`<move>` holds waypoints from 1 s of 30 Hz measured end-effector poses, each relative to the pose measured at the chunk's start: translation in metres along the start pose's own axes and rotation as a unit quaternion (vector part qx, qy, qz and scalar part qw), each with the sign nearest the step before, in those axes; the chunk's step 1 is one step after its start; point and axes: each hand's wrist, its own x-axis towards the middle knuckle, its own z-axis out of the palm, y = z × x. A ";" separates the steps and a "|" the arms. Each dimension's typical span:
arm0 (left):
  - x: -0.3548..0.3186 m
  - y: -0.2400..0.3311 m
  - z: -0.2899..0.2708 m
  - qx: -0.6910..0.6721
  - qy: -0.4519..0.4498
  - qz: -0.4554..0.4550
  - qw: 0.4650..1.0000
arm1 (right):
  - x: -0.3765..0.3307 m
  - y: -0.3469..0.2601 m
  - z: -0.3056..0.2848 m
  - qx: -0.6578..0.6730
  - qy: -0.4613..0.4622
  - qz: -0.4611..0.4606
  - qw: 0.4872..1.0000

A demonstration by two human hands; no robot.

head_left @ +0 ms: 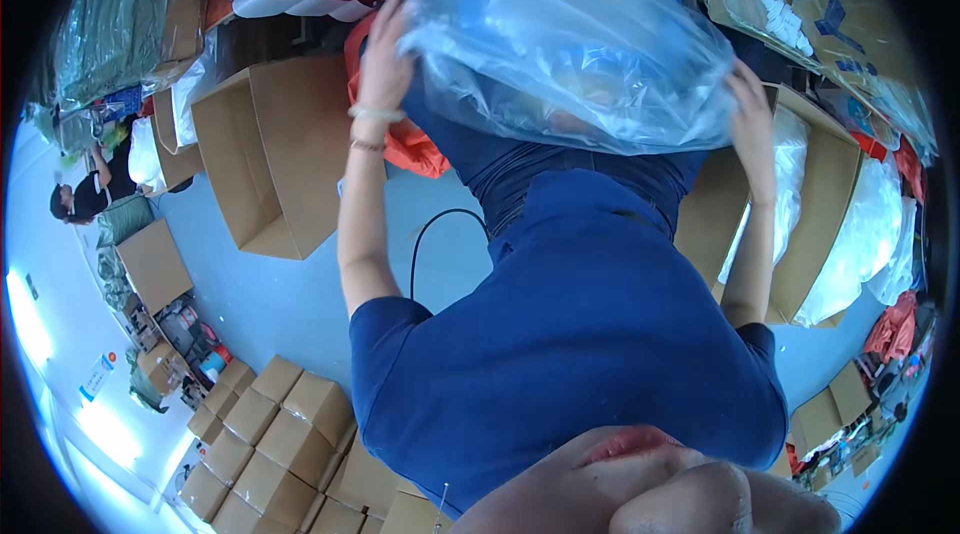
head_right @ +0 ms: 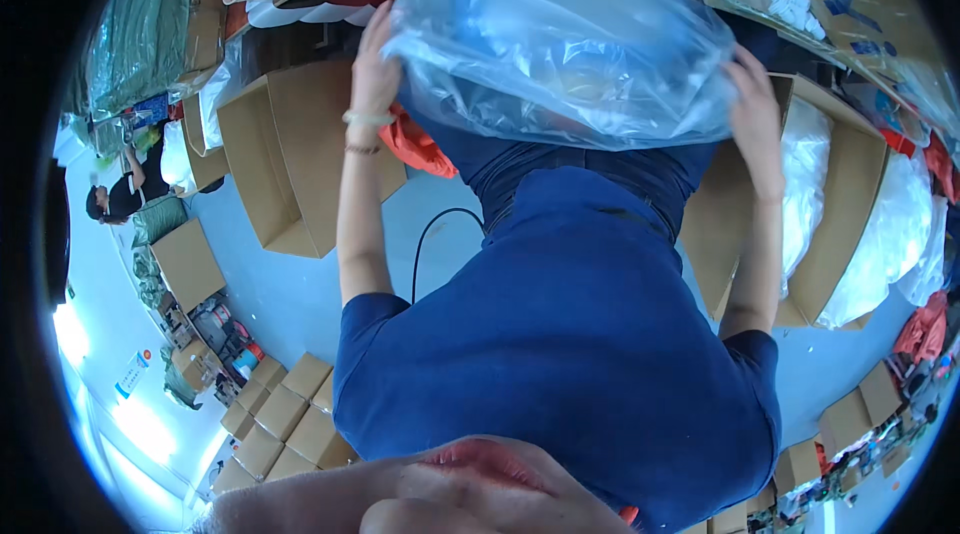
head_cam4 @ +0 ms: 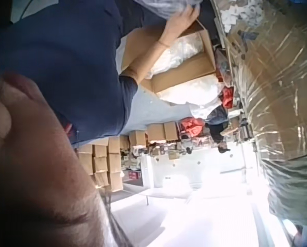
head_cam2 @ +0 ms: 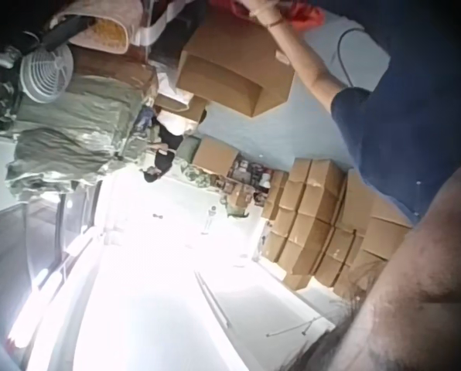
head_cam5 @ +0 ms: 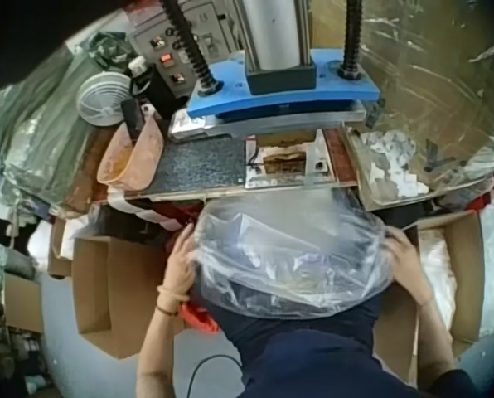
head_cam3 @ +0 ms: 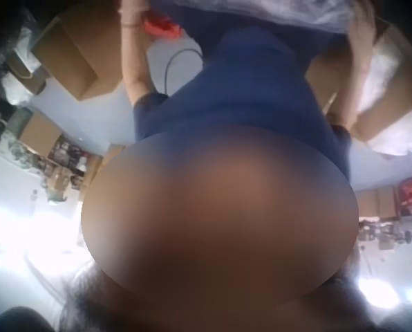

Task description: Sealing plastic bags using a manual heat-sealing machine at a workbench.

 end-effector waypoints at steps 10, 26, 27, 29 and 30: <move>0.093 -0.025 0.231 0.066 -0.392 -0.130 0.908 | 0.159 0.010 0.209 0.002 -0.262 0.079 0.962; -0.033 -0.109 0.038 -0.607 0.215 -0.477 0.598 | 0.030 0.105 0.040 0.618 0.192 0.420 0.637; -0.038 -0.098 0.044 -0.663 0.204 -0.414 0.590 | 0.026 0.093 0.037 0.683 0.172 0.398 0.588; -0.041 -0.071 0.053 -0.664 0.147 -0.372 0.632 | 0.017 0.064 0.035 0.741 0.155 0.377 0.534; -0.045 -0.056 0.056 -0.657 0.109 -0.334 0.667 | 0.009 0.048 0.037 0.736 0.158 0.377 0.539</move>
